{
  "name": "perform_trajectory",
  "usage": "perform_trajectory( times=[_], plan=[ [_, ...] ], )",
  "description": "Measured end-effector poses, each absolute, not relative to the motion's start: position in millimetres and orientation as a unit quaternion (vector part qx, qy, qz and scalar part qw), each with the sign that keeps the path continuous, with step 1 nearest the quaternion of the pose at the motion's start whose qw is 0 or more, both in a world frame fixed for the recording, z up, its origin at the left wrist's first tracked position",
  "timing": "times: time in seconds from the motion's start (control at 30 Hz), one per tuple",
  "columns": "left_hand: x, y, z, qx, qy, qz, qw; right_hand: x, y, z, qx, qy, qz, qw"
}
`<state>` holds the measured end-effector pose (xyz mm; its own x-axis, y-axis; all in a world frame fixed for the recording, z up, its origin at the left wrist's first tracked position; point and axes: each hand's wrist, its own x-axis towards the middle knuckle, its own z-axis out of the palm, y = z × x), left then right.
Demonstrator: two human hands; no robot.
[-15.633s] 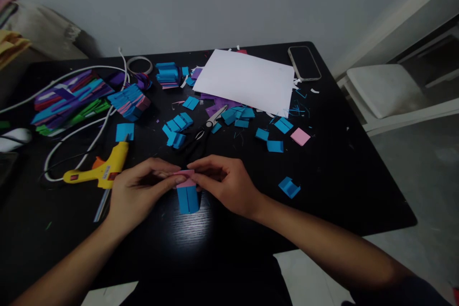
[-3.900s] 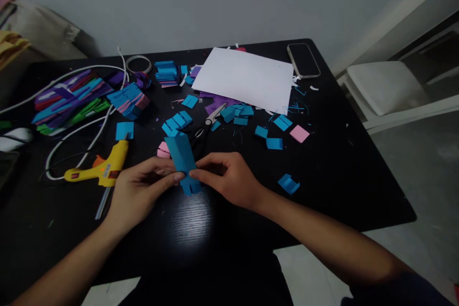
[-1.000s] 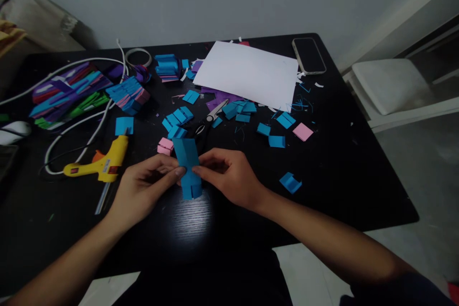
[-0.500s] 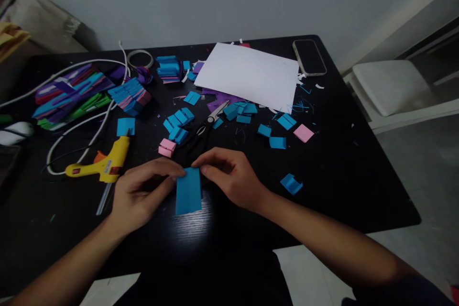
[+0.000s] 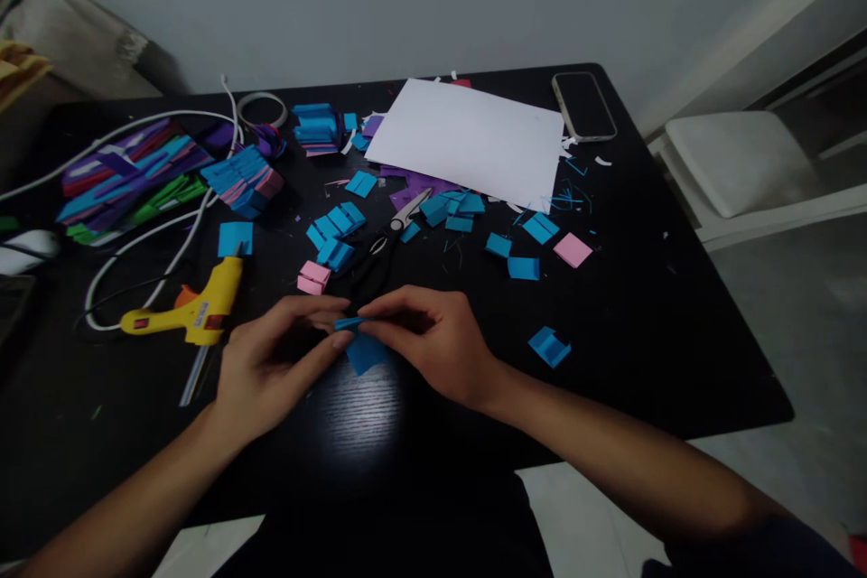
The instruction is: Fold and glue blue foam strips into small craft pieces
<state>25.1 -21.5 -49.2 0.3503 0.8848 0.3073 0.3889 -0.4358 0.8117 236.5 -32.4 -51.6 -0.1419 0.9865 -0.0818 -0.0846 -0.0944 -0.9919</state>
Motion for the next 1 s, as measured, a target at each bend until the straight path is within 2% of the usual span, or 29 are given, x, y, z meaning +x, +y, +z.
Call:
perform_trajectory(
  times=[0.13, 0.4, 1.0],
  plan=[
    [26.6, -21.5, -48.9, 0.760, 0.425, 0.372, 0.322, 235.5, -34.8, -52.0, -0.463, -0.485, 0.576, 0.468],
    [26.6, -22.6, -46.4, 0.760, 0.427, 0.378, 0.311, 238.1, -32.1, -49.4, -0.472, -0.501, 0.589, 0.424],
    [25.8, -23.1, -43.7, 0.783, 0.403, 0.359, 0.308, 236.2, -33.8, -49.7, -0.472, -0.528, 0.556, 0.434]
  ],
)
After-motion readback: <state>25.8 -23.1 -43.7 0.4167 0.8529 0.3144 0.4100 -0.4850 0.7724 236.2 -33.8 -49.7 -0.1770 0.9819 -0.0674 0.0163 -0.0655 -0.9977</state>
